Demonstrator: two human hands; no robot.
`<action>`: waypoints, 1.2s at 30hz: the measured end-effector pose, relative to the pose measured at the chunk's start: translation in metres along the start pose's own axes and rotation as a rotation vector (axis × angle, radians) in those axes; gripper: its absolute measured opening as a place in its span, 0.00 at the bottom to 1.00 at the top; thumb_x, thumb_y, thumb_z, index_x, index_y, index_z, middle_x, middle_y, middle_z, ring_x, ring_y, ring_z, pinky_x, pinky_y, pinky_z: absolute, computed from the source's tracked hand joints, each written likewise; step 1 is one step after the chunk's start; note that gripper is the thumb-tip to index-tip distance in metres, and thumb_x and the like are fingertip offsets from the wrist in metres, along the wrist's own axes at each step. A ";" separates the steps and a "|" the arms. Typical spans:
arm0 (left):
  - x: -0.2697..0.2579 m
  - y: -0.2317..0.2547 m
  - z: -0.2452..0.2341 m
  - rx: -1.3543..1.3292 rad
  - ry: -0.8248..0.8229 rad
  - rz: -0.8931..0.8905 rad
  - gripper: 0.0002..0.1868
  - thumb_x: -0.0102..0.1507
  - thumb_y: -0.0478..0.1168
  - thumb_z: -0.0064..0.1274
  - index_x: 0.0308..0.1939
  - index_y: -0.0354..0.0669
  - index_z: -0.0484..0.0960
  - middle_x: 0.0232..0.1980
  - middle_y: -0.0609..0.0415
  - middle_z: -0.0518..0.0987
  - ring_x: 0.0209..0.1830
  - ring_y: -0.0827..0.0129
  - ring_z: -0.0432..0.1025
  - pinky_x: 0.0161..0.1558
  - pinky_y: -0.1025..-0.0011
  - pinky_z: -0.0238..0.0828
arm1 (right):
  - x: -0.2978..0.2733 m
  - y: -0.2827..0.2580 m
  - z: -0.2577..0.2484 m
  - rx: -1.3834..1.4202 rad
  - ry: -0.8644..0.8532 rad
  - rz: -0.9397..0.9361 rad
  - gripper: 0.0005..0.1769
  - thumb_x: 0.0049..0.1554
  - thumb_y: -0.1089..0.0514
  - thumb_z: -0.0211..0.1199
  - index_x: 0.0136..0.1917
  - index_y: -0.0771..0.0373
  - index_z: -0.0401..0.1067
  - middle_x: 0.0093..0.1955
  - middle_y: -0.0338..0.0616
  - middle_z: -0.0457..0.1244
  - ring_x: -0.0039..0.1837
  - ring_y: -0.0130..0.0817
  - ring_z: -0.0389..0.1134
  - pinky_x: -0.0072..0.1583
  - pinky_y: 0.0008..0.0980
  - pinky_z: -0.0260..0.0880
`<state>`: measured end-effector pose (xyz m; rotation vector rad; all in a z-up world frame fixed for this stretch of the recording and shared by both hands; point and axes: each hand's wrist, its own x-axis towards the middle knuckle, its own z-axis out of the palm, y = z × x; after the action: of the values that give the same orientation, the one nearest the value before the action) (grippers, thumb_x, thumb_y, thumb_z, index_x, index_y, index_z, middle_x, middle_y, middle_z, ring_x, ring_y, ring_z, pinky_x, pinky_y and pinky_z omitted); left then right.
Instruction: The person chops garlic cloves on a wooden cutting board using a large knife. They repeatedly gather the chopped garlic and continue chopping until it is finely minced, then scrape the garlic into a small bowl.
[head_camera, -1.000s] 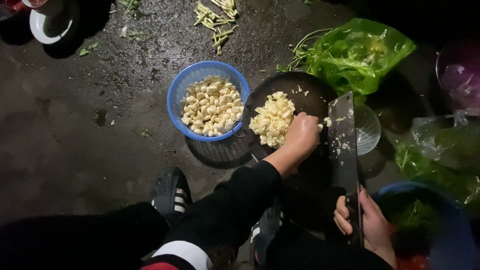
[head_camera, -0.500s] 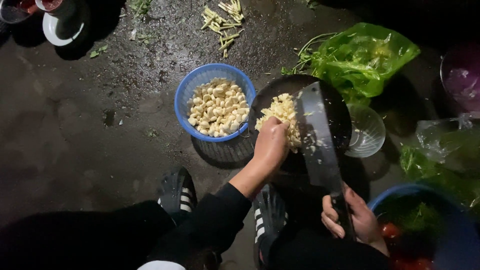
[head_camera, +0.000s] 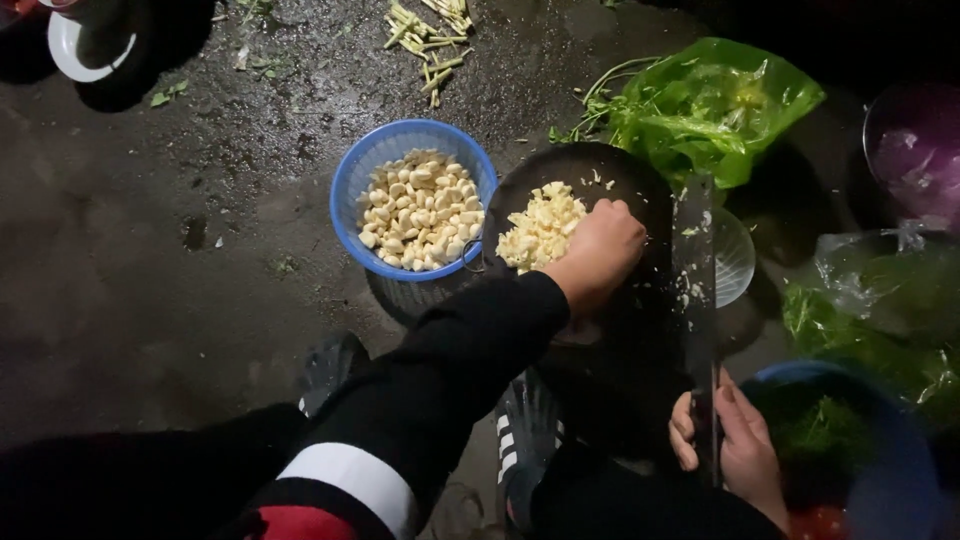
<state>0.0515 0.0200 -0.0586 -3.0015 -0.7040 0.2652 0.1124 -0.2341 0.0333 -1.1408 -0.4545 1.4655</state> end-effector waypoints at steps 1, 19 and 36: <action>0.005 0.005 0.007 -0.001 0.000 0.002 0.07 0.54 0.41 0.50 0.25 0.66 0.80 0.28 0.69 0.74 0.32 0.67 0.64 0.29 0.72 0.52 | 0.001 0.000 0.001 0.000 0.003 0.000 0.16 0.63 0.52 0.37 0.60 0.59 0.57 0.28 0.48 0.54 0.22 0.34 0.56 0.25 0.27 0.57; -0.149 -0.060 -0.054 -1.614 0.128 -0.937 0.14 0.54 0.38 0.56 0.43 0.39 0.83 0.38 0.52 0.83 0.28 0.71 0.76 0.33 0.76 0.76 | 0.043 0.078 -0.026 -1.430 0.401 -0.242 0.31 0.55 0.51 0.52 0.72 0.40 0.55 0.64 0.37 0.61 0.57 0.44 0.66 0.53 0.39 0.64; -0.163 -0.074 -0.024 -2.620 0.271 -1.146 0.23 0.55 0.26 0.47 0.56 0.35 0.74 0.62 0.36 0.67 0.44 0.58 0.73 0.37 0.74 0.73 | 0.032 0.038 0.007 -0.626 0.520 0.152 0.26 0.60 0.56 0.46 0.71 0.42 0.57 0.25 0.45 0.52 0.23 0.34 0.50 0.26 0.34 0.58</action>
<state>-0.1198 0.0134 -0.0036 0.1477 1.0421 0.6265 0.0909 -0.2126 -0.0062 -2.0256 -0.4752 1.1058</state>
